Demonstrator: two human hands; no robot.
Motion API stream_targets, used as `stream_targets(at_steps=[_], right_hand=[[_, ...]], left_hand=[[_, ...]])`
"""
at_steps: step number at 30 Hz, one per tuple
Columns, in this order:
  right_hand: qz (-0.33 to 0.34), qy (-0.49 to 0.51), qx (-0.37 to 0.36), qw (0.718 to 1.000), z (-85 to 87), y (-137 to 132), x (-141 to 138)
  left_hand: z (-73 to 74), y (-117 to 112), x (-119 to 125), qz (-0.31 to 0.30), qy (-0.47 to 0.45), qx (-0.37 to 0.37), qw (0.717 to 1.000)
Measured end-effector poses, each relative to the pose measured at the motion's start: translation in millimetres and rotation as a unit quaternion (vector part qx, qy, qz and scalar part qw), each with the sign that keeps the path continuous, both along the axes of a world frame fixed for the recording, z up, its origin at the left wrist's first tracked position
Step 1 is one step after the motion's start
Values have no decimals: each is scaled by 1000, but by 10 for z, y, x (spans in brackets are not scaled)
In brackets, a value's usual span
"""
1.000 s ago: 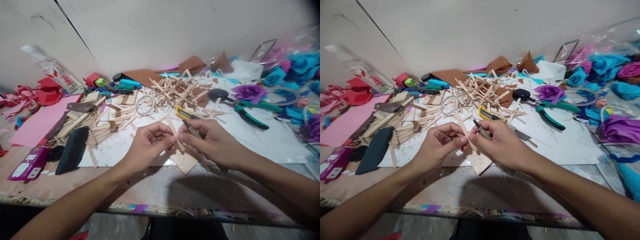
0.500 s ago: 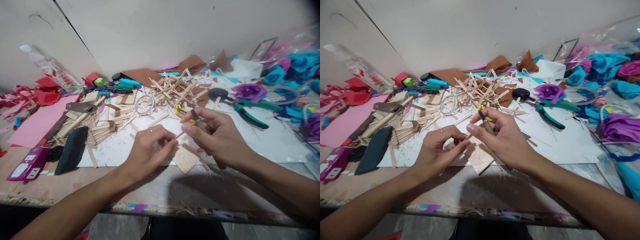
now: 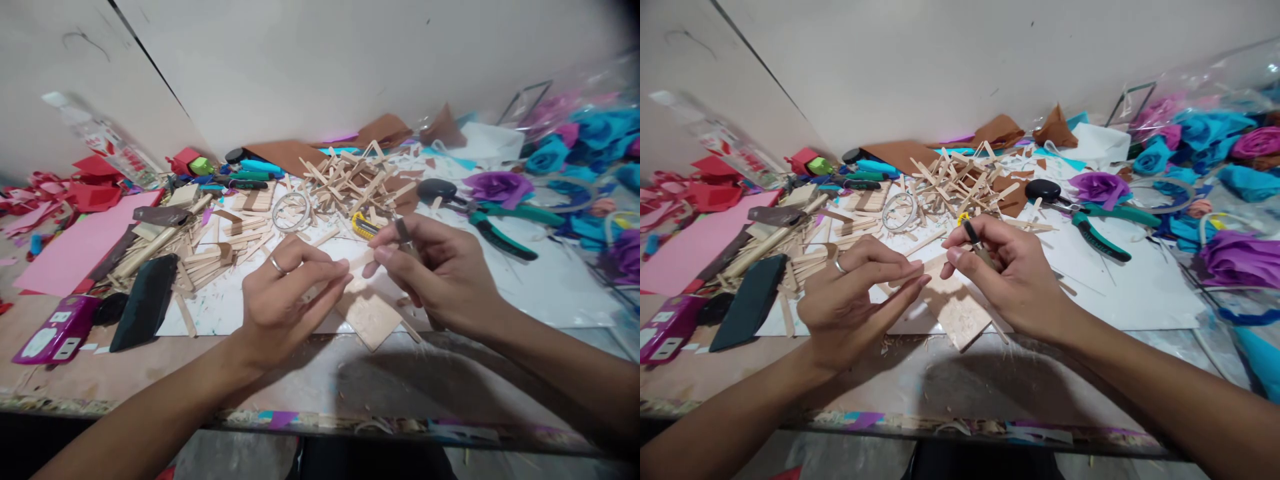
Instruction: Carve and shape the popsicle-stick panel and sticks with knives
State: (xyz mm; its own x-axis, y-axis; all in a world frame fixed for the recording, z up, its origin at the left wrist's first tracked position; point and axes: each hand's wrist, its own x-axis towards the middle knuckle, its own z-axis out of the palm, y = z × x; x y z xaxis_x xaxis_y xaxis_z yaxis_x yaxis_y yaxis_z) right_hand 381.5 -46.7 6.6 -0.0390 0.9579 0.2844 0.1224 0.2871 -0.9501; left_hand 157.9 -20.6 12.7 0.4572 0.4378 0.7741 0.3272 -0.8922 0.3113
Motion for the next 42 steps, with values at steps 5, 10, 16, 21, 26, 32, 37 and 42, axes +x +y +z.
stream_targets(at_steps=[5,10,16,21,26,32,37,42], right_hand=[[-15,-22,25,999,3,-14,-9],[-8,-32,60,998,-5,-7,-6],[-81,-88,115,986,-4,-22,-11],[-67,-95,76,990,18,-62,20],[44,-199,46,978,69,-47,19],[178,-229,-25,957,37,-45,-22],[188,-137,-113,966,23,-72,-44],[191,-77,-193,959,87,-85,-79]], left_hand=[[-9,8,-12,10,10,-26,1000],[-47,5,0,2,6,-75,997],[-20,-6,81,35,-84,-350,932],[18,23,121,8,-137,-433,891],[-16,36,115,-2,-145,-431,891],[-19,24,115,-2,-124,-406,906],[-45,-2,104,-13,-98,-394,914],[-78,-20,84,-15,-82,-370,925]])
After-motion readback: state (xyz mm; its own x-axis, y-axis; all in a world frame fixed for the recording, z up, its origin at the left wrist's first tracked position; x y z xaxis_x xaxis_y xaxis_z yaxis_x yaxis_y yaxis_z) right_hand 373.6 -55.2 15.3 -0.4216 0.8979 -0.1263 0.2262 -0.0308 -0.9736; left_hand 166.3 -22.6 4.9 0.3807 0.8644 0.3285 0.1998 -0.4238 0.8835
